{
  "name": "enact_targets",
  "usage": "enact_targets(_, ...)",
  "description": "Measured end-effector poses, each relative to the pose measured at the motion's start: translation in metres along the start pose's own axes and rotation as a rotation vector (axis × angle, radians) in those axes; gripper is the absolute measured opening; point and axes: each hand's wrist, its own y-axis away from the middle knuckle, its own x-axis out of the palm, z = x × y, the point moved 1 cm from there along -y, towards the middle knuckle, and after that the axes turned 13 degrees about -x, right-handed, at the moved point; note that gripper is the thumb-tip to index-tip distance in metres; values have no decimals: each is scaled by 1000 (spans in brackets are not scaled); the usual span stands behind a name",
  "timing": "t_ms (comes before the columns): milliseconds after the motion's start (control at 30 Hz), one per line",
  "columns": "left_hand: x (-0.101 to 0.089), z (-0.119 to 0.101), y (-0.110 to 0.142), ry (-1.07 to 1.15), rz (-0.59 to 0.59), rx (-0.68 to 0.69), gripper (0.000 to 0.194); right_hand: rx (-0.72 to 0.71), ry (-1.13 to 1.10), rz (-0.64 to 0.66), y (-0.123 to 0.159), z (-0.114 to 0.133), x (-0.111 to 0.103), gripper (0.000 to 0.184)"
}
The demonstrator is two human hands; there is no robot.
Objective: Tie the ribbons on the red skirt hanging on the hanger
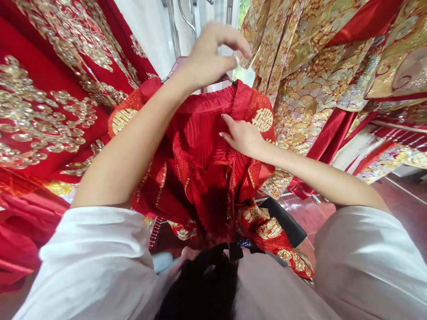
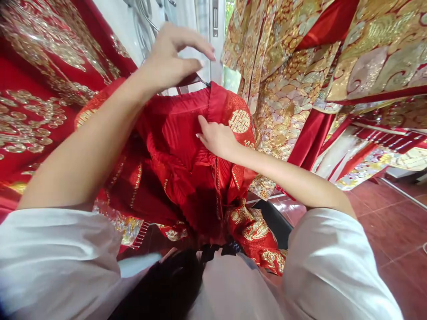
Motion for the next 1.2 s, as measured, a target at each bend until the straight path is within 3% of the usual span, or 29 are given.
enact_targets(100,-38,22,30,-195,-168,157,43,41,-11,-244,10,-25,-16,41)
enact_targets(167,-55,48,51,-361,-201,15,47,118,1,-383,16,-41,-18,44)
enact_targets(200,-59,62,60,-374,-152,-75,52,150,3,-413,16,-46,-14,46)
enact_targets(300,-55,92,78,-353,37,-251,68,178,-9,-386,7,-47,11,45)
enact_targets(367,-48,100,82,-349,59,-261,71,171,-39,-343,-8,-43,27,35)
enact_targets(467,-42,102,80,-277,-46,-260,66,103,-169,-348,-34,-46,31,23)
enact_targets(567,-44,106,75,-117,-227,-315,57,-48,-354,-440,-56,-56,14,28)
enact_targets(633,-46,111,71,-39,-261,-332,55,-114,-420,-448,-62,-60,5,29)
enact_targets(800,-47,115,59,-92,67,-362,60,-171,-380,-328,-59,-58,13,30)
enact_targets(900,-44,110,59,-243,55,-359,59,-117,-304,-303,-50,-50,19,29)
enact_targets(1000,-34,94,79,-364,-49,-240,58,22,-219,-347,-29,-33,21,28)
enact_targets(1067,-21,79,109,-365,-249,-194,67,114,-205,-356,-8,-16,26,32)
enact_targets(1133,-2,63,148,-243,-449,-255,62,200,-238,-351,17,0,37,38)
enact_targets(1200,23,53,186,-151,-530,-363,62,285,-301,-345,38,12,56,43)
